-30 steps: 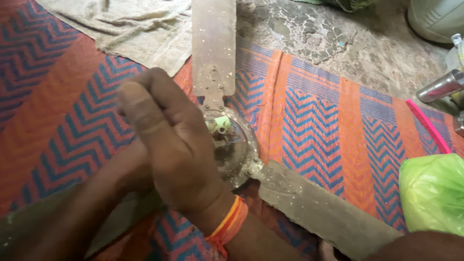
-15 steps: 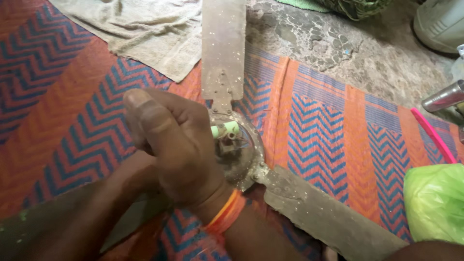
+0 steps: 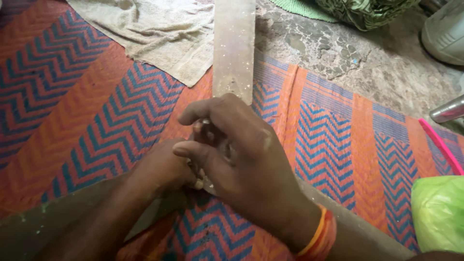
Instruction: The person uses a screwdriver to tighten screws on the central hub of a ceiling fan. They rotate the fan to access different screws and continue tightening them throughout the clip.
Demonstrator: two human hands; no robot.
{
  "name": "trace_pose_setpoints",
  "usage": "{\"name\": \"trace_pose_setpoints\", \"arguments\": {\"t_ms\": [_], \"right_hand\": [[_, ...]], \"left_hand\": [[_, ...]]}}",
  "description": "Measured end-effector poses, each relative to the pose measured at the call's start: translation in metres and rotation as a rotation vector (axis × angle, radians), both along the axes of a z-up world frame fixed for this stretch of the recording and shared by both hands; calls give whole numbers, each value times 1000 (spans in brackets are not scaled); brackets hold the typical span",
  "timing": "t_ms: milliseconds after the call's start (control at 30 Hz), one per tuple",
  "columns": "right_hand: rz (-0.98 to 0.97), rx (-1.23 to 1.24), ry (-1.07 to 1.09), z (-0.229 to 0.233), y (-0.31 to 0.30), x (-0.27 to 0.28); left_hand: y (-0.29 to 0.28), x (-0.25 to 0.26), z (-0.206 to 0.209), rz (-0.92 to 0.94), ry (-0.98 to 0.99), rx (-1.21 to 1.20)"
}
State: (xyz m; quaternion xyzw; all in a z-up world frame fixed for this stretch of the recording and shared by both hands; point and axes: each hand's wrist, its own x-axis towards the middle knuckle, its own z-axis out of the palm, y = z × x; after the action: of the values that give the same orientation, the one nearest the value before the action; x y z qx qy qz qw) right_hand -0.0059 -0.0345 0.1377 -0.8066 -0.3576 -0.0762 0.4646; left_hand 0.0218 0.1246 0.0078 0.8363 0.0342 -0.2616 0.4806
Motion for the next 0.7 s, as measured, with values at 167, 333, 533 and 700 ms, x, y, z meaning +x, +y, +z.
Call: {"name": "trace_pose_setpoints", "arguments": {"t_ms": [167, 333, 533, 700], "right_hand": [[46, 28, 47, 4, 7, -6], [109, 16, 30, 7, 5, -1], [-3, 28, 20, 6, 6, 2], [49, -6, 61, 6, 3, 3]], "left_hand": [[-11, -13, 22, 152, 106, -417], [-6, -13, 8, 158, 73, -545], [2, 1, -17, -154, -208, 293], [1, 0, -19, -143, -216, 133]]}}
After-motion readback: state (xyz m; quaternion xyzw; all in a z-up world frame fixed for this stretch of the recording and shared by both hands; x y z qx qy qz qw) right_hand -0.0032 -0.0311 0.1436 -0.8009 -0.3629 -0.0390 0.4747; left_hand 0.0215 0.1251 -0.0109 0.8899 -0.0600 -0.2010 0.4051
